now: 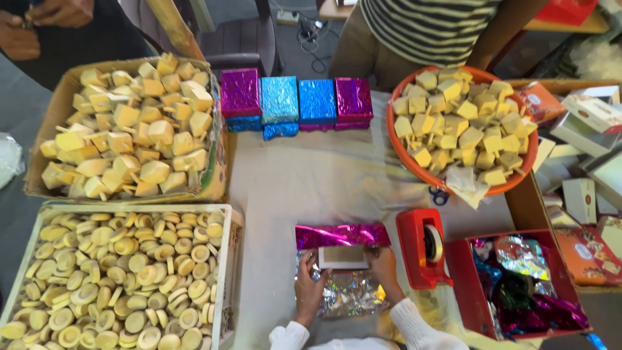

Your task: The person handles small wooden objects, placing them into small boxes by hand, then uses a tape dispenser and scissors to wrap the boxes in foil and pink paper.

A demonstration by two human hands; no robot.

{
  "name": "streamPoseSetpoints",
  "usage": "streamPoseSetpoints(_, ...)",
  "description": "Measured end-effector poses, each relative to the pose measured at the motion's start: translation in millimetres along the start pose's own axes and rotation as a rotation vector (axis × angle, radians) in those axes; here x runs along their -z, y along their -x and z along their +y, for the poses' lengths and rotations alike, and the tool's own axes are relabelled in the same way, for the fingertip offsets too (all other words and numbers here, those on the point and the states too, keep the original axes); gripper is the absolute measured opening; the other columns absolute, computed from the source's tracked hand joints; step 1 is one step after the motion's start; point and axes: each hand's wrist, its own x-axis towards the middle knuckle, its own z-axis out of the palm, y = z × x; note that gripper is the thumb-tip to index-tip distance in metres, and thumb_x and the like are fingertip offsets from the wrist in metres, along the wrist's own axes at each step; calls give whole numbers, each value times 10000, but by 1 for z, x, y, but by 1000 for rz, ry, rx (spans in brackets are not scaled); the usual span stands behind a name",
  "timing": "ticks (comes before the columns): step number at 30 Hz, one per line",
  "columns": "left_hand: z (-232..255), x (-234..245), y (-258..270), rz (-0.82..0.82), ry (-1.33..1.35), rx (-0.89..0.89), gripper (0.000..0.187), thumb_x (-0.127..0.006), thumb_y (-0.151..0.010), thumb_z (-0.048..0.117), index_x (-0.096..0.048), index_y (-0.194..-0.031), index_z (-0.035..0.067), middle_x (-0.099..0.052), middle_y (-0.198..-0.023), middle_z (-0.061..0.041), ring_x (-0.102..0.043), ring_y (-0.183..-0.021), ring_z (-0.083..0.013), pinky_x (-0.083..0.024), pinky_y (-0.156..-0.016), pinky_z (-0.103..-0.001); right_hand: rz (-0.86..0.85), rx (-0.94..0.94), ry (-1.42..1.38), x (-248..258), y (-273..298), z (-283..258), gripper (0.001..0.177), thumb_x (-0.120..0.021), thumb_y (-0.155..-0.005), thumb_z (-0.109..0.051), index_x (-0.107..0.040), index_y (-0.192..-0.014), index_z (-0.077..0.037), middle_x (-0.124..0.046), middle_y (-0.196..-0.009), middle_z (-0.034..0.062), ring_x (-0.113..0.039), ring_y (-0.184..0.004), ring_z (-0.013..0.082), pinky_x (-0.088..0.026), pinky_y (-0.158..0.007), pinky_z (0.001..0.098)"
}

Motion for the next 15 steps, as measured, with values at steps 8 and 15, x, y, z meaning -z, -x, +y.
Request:
streamPoseSetpoints(8, -2, 0, 1, 16, -46, -5, 736, -848, -784, 192, -478, -1420, 165, -727, -1336, -75, -702, -1206, -225, -533, -971, -360, 11, 31, -59, 1, 4, -4, 294, -753, -865, -256, -767, -1080, -57, -792, -848, 142, -762, -760, 269, -552, -719, 393)
streamPoseSetpoints(15, 0, 2, 0, 28, -93, -71, 784, -850, -777, 208, -457, -1454, 156, -723, -1332, -88, -679, -1233, -233, -519, -992, -368, 45, 60, -65, -1, 1, -7, 409, -772, -871, -294, -735, -1178, -26, -785, -916, 164, -760, -794, 230, -579, -739, 355)
